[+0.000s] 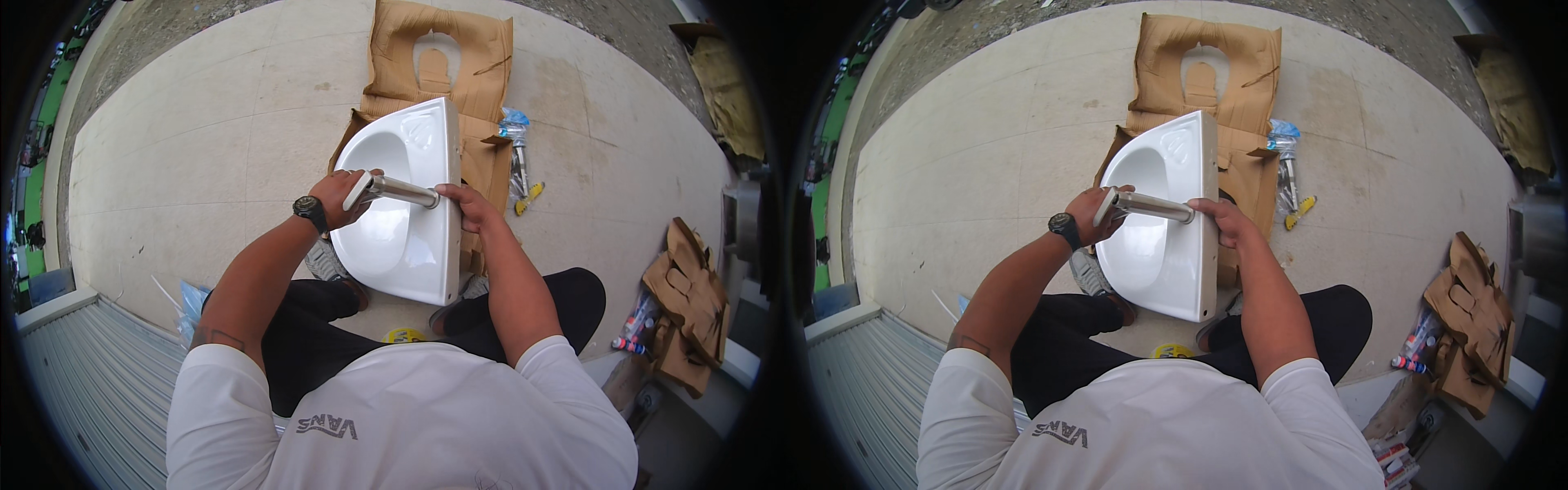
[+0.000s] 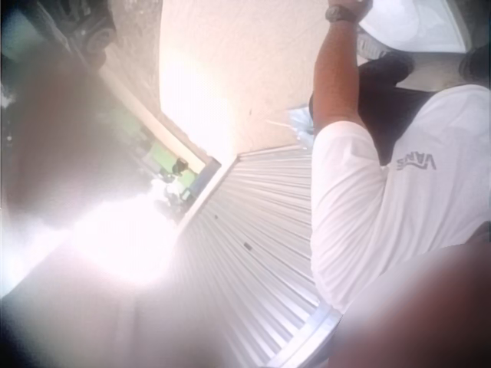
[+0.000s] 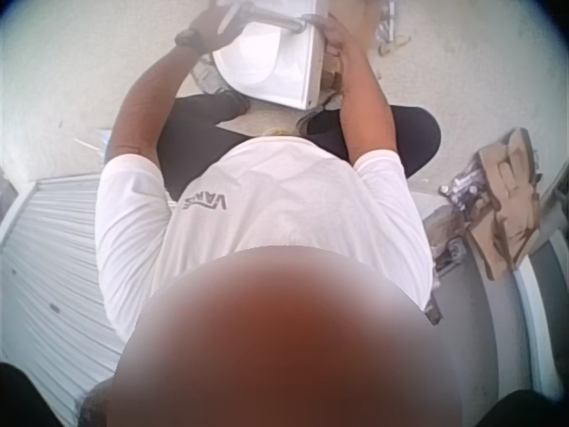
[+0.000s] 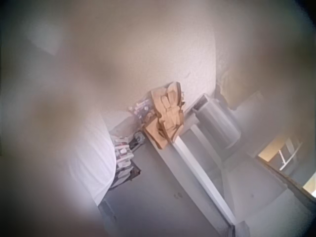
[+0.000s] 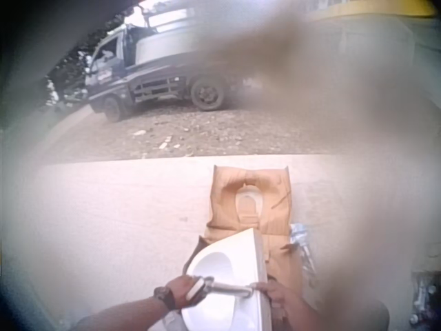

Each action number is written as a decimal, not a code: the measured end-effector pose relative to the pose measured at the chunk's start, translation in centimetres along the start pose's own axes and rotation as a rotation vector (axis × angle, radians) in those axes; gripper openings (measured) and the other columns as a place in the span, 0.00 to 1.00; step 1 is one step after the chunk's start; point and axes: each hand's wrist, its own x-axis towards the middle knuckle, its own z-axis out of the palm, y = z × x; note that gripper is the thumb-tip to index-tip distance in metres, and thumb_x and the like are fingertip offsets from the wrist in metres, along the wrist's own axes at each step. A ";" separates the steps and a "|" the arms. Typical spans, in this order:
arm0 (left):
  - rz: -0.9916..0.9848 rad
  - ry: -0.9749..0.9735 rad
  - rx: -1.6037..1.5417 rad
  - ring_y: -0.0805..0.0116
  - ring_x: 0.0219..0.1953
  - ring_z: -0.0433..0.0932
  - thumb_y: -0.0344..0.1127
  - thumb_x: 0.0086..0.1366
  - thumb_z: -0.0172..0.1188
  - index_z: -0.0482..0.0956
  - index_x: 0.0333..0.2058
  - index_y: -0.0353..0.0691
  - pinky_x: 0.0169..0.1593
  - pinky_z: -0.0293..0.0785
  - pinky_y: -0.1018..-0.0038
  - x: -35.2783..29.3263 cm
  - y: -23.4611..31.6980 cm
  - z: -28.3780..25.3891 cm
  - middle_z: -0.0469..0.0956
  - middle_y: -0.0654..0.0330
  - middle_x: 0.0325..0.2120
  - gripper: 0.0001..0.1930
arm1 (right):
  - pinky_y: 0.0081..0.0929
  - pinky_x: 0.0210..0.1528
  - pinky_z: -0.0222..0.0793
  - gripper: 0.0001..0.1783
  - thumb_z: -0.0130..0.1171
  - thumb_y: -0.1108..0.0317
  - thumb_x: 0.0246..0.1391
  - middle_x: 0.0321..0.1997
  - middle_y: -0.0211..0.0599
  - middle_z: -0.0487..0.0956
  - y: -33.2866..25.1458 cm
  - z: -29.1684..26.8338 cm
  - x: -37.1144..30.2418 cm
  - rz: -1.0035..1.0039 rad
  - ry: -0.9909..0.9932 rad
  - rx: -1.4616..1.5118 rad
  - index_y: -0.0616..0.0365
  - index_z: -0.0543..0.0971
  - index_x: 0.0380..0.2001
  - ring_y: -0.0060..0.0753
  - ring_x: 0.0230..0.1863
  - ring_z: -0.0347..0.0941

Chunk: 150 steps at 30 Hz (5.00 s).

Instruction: The person sits on the floor and installs a chrome faucet onto a white ceramic sink. They insert the faucet through the sink hole, then use a utility knife to open a plastic bag containing mounting hardware. The person attaches the mounting nut and a metal pipe to the faucet assembly.

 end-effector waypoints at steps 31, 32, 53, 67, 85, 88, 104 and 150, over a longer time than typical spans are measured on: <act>-0.409 0.052 -0.379 0.38 0.41 0.83 0.45 0.69 0.65 0.72 0.53 0.37 0.44 0.79 0.52 1.3 12.6 2.2 0.85 0.41 0.37 0.22 | 0.34 0.66 0.68 0.47 0.75 0.63 0.50 0.69 0.52 0.75 -0.5 -4.2 -4.1 -0.213 0.374 -0.787 0.55 0.67 0.73 0.46 0.66 0.74; -0.423 0.075 -0.404 0.36 0.41 0.83 0.45 0.69 0.64 0.71 0.51 0.37 0.44 0.79 0.51 1.7 13.2 2.7 0.84 0.40 0.37 0.21 | 0.35 0.67 0.68 0.46 0.75 0.60 0.51 0.67 0.51 0.76 -1.6 -4.4 -3.9 -0.261 0.343 -0.862 0.56 0.68 0.72 0.46 0.65 0.75; -0.397 -0.301 -1.368 0.65 0.49 0.83 0.36 0.72 0.60 0.67 0.61 0.40 0.55 0.78 0.63 6.1 10.8 1.5 0.82 0.55 0.47 0.22 | 0.74 0.73 0.51 0.78 0.84 0.41 0.32 0.83 0.50 0.30 -0.8 -3.2 -5.5 -0.080 0.932 -1.288 0.38 0.41 0.79 0.71 0.81 0.25; -0.371 -0.073 -0.989 0.59 0.40 0.85 0.32 0.63 0.68 0.45 0.74 0.37 0.45 0.84 0.62 8.2 10.7 1.1 0.82 0.45 0.43 0.48 | 0.69 0.68 0.63 0.82 0.83 0.54 0.34 0.84 0.49 0.32 -1.6 -1.9 -3.0 0.041 0.910 -1.558 0.29 0.30 0.79 0.77 0.80 0.21; -0.317 -0.121 -0.637 0.63 0.33 0.86 0.43 0.56 0.76 0.56 0.72 0.38 0.40 0.81 0.68 14.6 8.2 -0.5 0.86 0.50 0.34 0.50 | 0.71 0.72 0.57 0.79 0.84 0.58 0.32 0.83 0.50 0.35 -4.5 -4.3 -1.5 -0.007 0.771 -1.555 0.30 0.38 0.80 0.78 0.80 0.28; -0.319 -0.150 -0.685 0.64 0.34 0.86 0.42 0.56 0.76 0.58 0.70 0.37 0.42 0.81 0.68 14.4 8.0 -0.7 0.87 0.51 0.34 0.48 | 0.71 0.73 0.56 0.79 0.84 0.58 0.33 0.84 0.49 0.36 -4.6 -4.1 -1.6 -0.006 0.772 -1.552 0.30 0.38 0.80 0.78 0.80 0.27; -0.305 -0.206 -0.736 0.65 0.33 0.86 0.39 0.57 0.76 0.61 0.68 0.36 0.39 0.81 0.68 14.2 7.7 -1.2 0.87 0.52 0.31 0.44 | 0.71 0.73 0.55 0.79 0.84 0.58 0.33 0.84 0.48 0.35 -4.6 -3.8 -1.8 0.000 0.769 -1.545 0.28 0.37 0.80 0.77 0.80 0.26; -0.280 -0.274 -0.608 0.61 0.35 0.86 0.45 0.57 0.77 0.56 0.71 0.35 0.41 0.81 0.68 14.6 7.2 -1.9 0.86 0.46 0.37 0.51 | 0.71 0.73 0.56 0.79 0.84 0.58 0.33 0.84 0.50 0.35 -5.0 -3.7 -1.9 0.018 0.758 -1.551 0.28 0.37 0.80 0.77 0.80 0.29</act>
